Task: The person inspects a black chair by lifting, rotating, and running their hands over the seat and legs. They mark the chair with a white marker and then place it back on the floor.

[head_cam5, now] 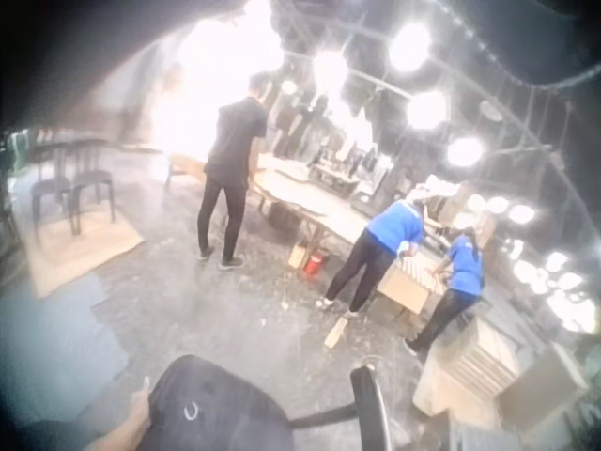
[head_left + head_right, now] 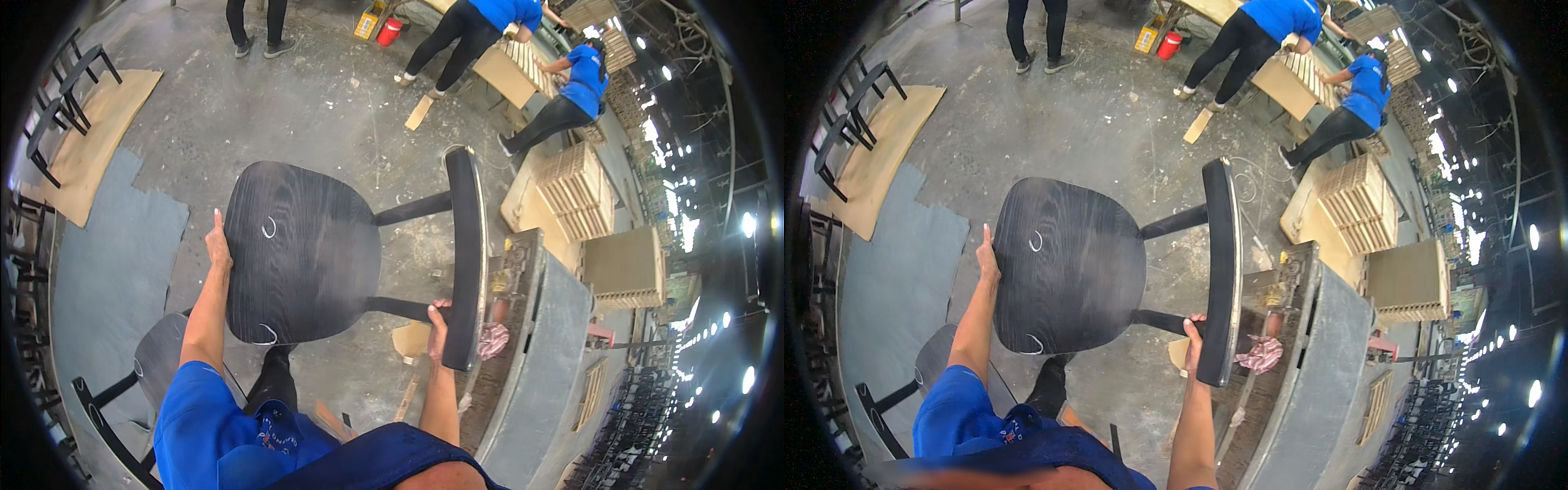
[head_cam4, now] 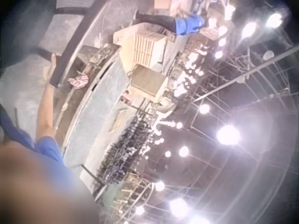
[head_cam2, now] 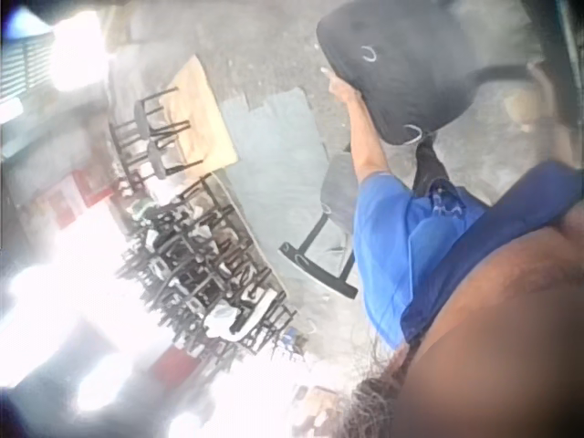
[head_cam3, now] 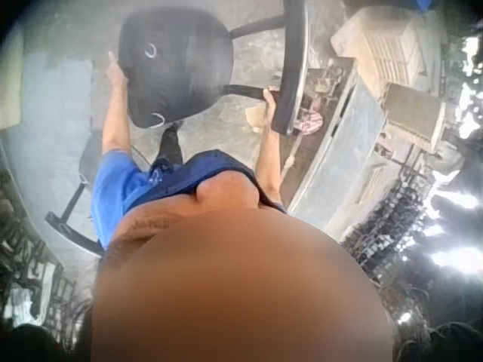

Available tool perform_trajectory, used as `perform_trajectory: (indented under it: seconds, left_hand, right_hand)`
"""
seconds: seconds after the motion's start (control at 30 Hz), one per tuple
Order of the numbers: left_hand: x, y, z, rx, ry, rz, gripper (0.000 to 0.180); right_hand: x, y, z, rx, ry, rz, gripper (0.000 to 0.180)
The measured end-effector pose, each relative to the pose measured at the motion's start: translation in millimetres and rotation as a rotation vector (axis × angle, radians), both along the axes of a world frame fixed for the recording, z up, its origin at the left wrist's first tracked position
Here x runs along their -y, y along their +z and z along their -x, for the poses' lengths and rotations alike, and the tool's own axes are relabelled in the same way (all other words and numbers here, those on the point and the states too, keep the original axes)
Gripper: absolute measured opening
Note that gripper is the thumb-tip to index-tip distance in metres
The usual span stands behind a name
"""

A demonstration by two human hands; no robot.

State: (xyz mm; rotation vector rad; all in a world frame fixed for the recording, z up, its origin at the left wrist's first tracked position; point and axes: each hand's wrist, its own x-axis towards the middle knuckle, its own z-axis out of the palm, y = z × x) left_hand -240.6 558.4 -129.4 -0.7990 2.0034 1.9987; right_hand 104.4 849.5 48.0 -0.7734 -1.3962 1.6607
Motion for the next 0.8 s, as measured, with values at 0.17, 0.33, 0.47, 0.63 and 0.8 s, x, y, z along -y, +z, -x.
perform_trajectory:
  seconds: [0.17, 0.33, 0.47, 0.63, 0.8]
  left_hand:
    - [-3, -65, 50, 0.047, -0.259, 0.362, 0.077]
    - [-4, -146, 57, 0.019, -0.427, 0.314, 0.076]
    - [-10, -182, 61, 0.076, -0.615, 0.64, 0.073]
    - [-49, -154, 44, -0.239, -0.44, 0.23, 0.058]
    - [-112, -65, -39, -0.179, -0.521, 0.023, 0.041]
  right_hand:
    - [19, -101, -6, 0.309, -0.052, -0.042, 0.028]
    - [63, -156, -41, 0.651, -0.018, -0.114, 0.029]
    - [123, -193, -52, 0.767, -0.041, -0.152, 0.036]
    - [148, -204, -88, 0.7, 0.15, 0.509, 0.037]
    - [185, -191, -139, 1.138, 0.559, -0.084, 0.049]
